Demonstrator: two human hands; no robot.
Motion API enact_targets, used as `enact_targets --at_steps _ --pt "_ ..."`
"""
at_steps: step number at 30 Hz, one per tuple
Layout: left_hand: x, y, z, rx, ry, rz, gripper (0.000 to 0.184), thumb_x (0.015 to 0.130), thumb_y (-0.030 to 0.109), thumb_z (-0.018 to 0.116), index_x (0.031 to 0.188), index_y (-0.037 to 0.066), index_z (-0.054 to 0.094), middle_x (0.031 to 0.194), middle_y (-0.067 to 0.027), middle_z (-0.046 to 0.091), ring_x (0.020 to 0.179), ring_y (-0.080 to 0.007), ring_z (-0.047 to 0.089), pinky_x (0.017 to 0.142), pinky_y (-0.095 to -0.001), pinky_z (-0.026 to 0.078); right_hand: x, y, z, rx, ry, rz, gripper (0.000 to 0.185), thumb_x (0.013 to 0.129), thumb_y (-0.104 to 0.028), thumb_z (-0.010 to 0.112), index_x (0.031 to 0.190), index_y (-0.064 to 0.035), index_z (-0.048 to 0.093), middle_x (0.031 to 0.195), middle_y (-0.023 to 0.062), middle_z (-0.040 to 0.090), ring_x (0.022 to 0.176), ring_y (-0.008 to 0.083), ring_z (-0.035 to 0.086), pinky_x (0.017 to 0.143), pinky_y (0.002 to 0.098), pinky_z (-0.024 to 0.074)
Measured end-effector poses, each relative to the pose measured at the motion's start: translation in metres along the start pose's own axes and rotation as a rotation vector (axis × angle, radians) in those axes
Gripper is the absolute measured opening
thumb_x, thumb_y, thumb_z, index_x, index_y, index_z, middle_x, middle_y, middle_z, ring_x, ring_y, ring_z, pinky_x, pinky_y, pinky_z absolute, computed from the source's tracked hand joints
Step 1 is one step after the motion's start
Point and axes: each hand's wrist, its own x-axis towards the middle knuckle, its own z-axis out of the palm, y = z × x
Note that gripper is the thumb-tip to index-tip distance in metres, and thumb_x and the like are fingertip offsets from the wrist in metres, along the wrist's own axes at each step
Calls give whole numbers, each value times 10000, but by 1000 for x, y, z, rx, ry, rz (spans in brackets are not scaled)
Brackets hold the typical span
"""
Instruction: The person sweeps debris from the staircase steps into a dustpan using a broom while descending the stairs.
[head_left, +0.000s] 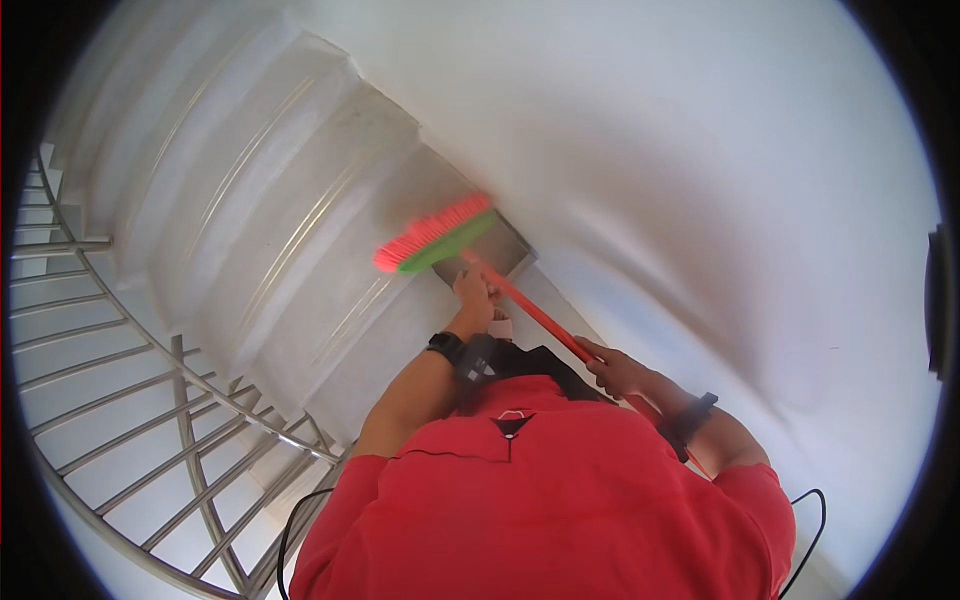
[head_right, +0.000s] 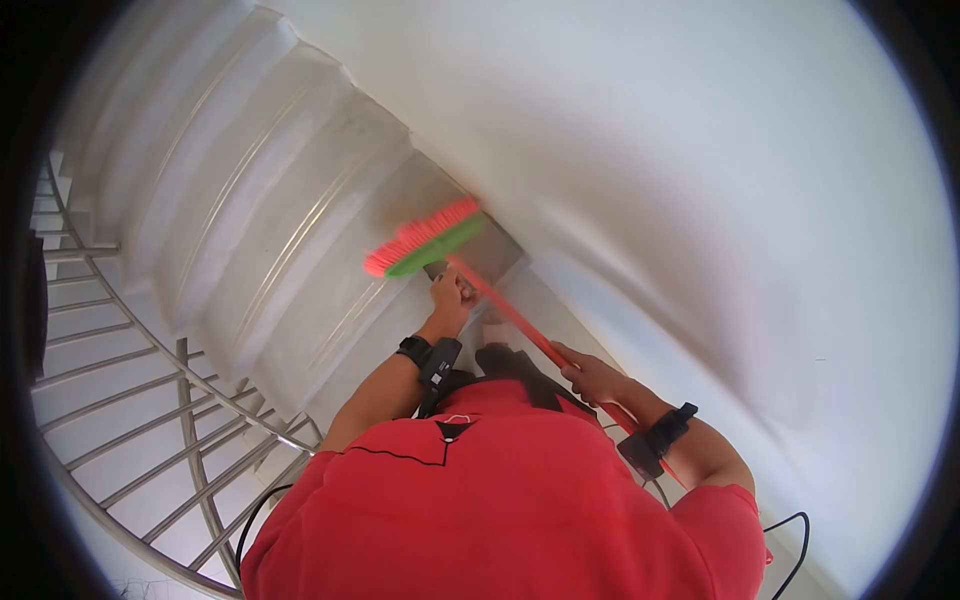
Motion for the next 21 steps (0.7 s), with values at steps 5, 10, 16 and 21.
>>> enact_targets --at_steps 5,10,16,21 --pt "-9 1 4 14 -7 21 200 812 257 509 715 121 399 568 3 366 428 -112 361 475 -341 420 36 -22 -6 10 19 -137 500 876 -218 361 1333 -303 177 631 32 401 427 95 351 411 241 393" --pt "-15 6 5 32 4 20 259 828 267 492 637 133 378 549 12 337 433 -111 351 531 -383 437 57 1 -13 194 -38 -38 487 885 -224 351 1337 -276 177 639 38 408 426 100 354 410 241 392" --pt "-8 3 3 -31 -54 -2 183 804 254 522 750 122 407 563 4 364 422 -112 355 465 -317 419 -2 9 3 11 14 -14 483 885 -223 346 1336 -277 184 604 40 396 433 109 391 419 252 410" --pt "-14 2 4 -19 -48 2 178 805 250 521 753 121 410 557 6 364 423 -113 369 444 -316 418 31 -20 -1 -37 35 -118 486 883 -226 356 1334 -285 184 609 39 403 441 104 391 418 244 408"
